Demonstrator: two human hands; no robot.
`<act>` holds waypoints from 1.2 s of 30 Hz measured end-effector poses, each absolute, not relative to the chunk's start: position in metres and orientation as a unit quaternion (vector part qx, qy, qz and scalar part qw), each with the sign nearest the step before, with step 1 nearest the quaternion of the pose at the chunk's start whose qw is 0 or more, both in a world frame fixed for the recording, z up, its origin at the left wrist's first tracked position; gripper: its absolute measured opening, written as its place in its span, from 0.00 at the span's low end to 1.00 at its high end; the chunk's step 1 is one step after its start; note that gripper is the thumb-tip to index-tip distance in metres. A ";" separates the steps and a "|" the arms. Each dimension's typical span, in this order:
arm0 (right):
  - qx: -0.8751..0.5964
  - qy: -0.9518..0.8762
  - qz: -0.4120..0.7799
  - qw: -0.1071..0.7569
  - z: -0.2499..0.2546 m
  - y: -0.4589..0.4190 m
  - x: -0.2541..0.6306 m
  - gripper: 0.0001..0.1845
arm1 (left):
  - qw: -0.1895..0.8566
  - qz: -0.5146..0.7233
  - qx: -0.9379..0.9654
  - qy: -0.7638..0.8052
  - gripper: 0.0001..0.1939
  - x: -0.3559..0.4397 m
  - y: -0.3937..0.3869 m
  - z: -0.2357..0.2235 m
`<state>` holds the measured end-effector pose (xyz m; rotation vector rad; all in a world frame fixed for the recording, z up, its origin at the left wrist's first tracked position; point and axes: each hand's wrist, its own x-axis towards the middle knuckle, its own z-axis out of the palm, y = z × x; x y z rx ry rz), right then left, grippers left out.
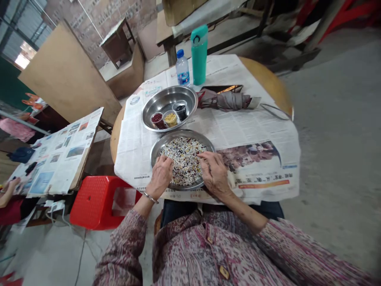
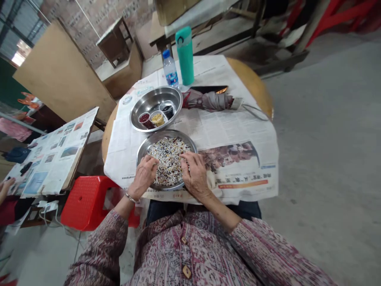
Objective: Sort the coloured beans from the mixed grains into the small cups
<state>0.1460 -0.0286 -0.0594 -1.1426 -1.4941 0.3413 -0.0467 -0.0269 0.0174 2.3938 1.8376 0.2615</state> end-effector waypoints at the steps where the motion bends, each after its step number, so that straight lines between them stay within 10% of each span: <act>1: -0.489 -0.639 0.147 0.576 -0.059 -0.029 0.146 0.12 | 0.053 0.101 0.787 0.606 0.08 -0.045 -0.018 0.017; 29: -0.506 -0.679 0.138 0.513 -0.049 -0.035 0.152 0.13 | 0.271 0.072 0.828 0.486 0.06 -0.030 -0.028 0.031; 36: -0.509 -0.680 0.134 0.510 -0.048 -0.035 0.151 0.12 | 0.145 0.137 0.829 0.523 0.19 -0.036 0.020 0.013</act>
